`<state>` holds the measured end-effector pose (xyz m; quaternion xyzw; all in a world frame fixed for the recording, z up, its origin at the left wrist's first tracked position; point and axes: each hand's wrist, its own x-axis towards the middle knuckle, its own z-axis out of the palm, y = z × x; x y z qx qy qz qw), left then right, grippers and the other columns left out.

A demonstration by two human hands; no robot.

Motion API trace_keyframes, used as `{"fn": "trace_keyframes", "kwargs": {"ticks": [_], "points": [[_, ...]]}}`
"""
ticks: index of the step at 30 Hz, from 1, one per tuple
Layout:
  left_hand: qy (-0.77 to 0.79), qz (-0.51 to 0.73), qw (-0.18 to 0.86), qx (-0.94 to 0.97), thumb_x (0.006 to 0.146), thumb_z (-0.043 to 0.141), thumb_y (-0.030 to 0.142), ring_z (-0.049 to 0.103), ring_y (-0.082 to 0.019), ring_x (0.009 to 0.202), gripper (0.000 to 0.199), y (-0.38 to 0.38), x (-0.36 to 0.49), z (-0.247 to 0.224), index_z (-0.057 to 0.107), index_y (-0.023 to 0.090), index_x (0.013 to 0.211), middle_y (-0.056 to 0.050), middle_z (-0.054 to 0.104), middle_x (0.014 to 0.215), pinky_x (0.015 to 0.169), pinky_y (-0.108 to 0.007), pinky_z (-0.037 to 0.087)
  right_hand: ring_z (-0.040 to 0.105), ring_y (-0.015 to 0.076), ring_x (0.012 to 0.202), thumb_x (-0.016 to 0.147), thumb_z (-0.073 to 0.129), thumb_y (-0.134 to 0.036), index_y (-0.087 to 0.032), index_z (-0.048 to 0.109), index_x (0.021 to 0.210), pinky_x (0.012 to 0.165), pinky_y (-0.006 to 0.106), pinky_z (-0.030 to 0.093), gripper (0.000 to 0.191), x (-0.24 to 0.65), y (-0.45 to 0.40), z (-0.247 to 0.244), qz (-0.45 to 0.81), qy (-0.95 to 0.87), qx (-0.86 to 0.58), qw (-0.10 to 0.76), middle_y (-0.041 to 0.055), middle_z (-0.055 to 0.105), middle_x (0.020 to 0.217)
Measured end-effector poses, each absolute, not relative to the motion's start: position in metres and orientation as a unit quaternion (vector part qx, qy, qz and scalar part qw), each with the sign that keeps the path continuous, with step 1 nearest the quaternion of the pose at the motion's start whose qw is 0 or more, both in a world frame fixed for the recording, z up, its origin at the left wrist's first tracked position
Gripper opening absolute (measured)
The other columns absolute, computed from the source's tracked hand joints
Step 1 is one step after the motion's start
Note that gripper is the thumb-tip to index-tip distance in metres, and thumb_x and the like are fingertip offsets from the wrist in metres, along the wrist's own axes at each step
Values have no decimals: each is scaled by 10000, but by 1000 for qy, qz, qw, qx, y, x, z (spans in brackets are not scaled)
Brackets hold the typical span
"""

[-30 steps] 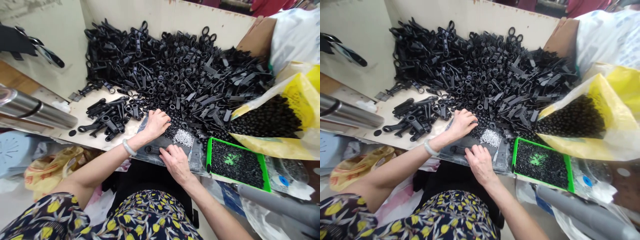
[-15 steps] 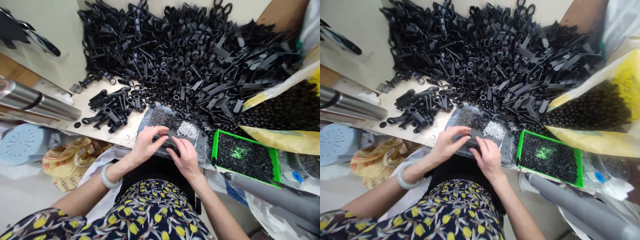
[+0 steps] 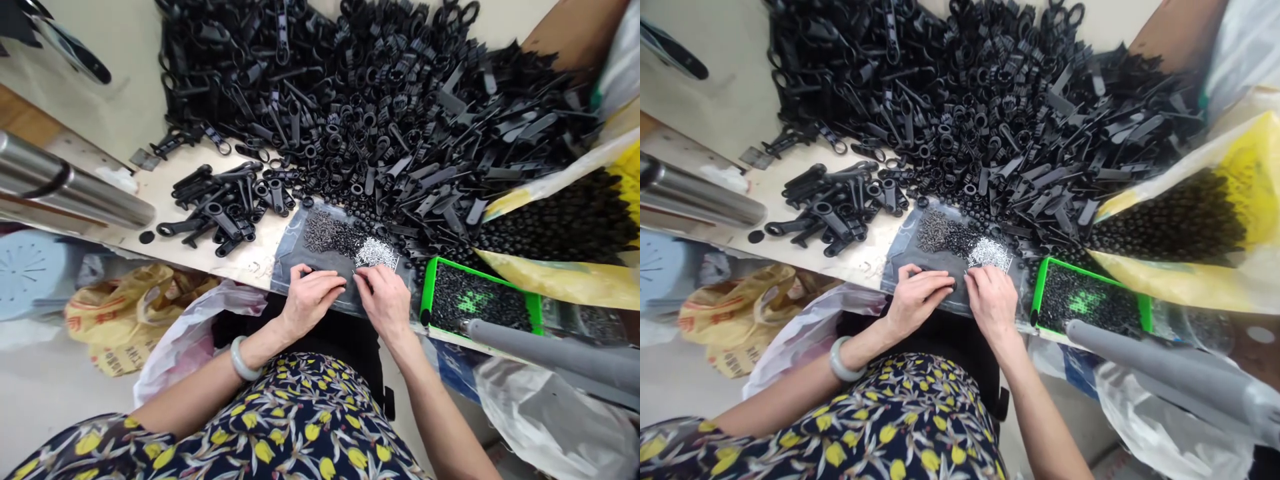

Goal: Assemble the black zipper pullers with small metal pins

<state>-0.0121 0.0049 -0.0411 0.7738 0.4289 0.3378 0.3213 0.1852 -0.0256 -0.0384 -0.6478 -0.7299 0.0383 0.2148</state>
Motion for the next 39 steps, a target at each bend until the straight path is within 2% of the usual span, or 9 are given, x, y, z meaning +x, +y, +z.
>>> {"fn": "trace_keyframes", "kwargs": {"ticks": [8,11,19,22,33,39], "points": [[437,325,317,777,975,654,293,738,-224,965,115,6,-8,-40,734,245,1042,-36,817,1049,952,-447,283,645,212,918,1060,558,-274,-227,694,974,815,342,428,167,179,-18,-39,31,-744,-643,180,47,720,945],[444,307,310,783,975,634,310,717,-220,943,117,5,-6,-41,719,246,1023,-30,811,1028,950,-451,278,642,199,865,1058,535,-258,-225,688,938,782,330,436,197,177,-18,-39,54,-736,-648,189,47,709,912],[438,305,309,787,995,620,353,715,-227,984,141,6,-8,-48,716,257,1034,-30,813,1025,935,-455,277,701,166,766,1034,581,-351,-239,698,1022,750,299,553,163,187,-29,-26,261,-653,-631,328,26,748,936],[440,302,316,785,976,639,318,707,-230,988,113,7,-8,-49,717,253,1026,-26,810,1024,941,-458,268,721,168,768,1010,631,-351,-246,718,1020,747,301,578,137,186,-34,-17,307,-637,-615,348,22,754,924],[428,328,350,766,1001,645,322,710,-225,1018,121,7,-9,-53,742,250,1006,-16,814,1010,960,-455,249,742,179,700,950,702,-477,-216,747,979,674,284,584,266,185,-22,-18,445,-571,-615,312,34,765,844],[423,346,331,769,998,667,301,707,-181,948,107,8,-10,-50,720,223,949,16,801,973,904,-434,255,689,161,668,892,765,-509,-208,746,1007,648,270,569,323,177,-12,-7,418,-591,-622,300,24,745,803]]}}
